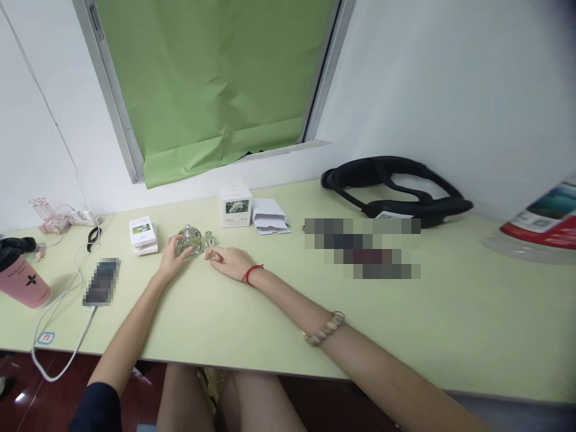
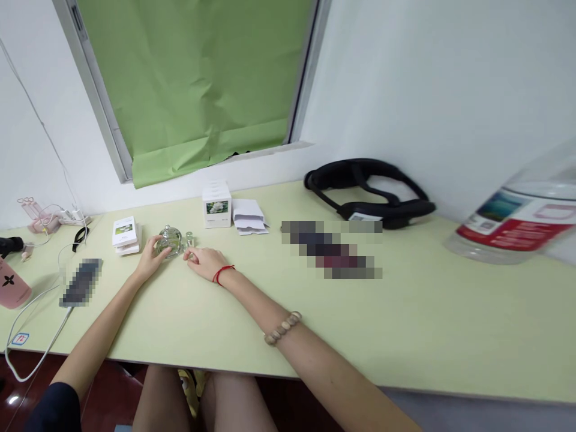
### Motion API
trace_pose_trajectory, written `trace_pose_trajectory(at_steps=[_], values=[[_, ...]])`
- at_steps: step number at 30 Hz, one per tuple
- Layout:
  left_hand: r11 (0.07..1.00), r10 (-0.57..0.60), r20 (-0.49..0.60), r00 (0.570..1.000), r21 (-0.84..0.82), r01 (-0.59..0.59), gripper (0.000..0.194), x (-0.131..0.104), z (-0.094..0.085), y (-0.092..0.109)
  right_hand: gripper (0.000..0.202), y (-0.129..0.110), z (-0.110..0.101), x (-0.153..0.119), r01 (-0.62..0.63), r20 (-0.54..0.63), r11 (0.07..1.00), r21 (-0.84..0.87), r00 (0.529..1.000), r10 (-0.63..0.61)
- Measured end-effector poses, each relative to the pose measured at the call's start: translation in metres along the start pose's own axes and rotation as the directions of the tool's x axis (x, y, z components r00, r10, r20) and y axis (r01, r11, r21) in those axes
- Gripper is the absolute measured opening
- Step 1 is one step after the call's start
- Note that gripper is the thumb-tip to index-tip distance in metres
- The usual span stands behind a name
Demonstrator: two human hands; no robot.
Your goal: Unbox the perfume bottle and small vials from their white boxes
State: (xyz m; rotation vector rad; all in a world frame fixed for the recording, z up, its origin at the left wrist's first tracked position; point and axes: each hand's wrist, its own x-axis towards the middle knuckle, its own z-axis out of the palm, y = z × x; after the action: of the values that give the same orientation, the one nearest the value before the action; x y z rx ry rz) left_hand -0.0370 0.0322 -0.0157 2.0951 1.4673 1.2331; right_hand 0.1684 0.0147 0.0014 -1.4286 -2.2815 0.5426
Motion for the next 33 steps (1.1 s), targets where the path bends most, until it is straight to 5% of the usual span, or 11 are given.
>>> trace_pose_trajectory(at_steps=[12,26,33], values=[[0.996,-0.077,0.053,0.996,-0.036,0.079,0.044,-0.001,-0.004,0.009,0.022,-0.002,-0.002,-0.001,-0.019,0.009,1.0,0.004,1.0,0.019],[0.963,-0.268,-0.091,0.959,-0.036,0.265,0.029,-0.001,-0.004,0.019,0.022,0.0,-0.001,0.0,-0.012,0.011,1.0,0.003,1.0,0.012],[0.964,-0.26,-0.088,0.961,-0.069,0.255,0.026,0.0,-0.005,0.013,0.022,-0.003,-0.003,-0.002,-0.027,0.023,1.0,-0.002,0.999,0.027]])
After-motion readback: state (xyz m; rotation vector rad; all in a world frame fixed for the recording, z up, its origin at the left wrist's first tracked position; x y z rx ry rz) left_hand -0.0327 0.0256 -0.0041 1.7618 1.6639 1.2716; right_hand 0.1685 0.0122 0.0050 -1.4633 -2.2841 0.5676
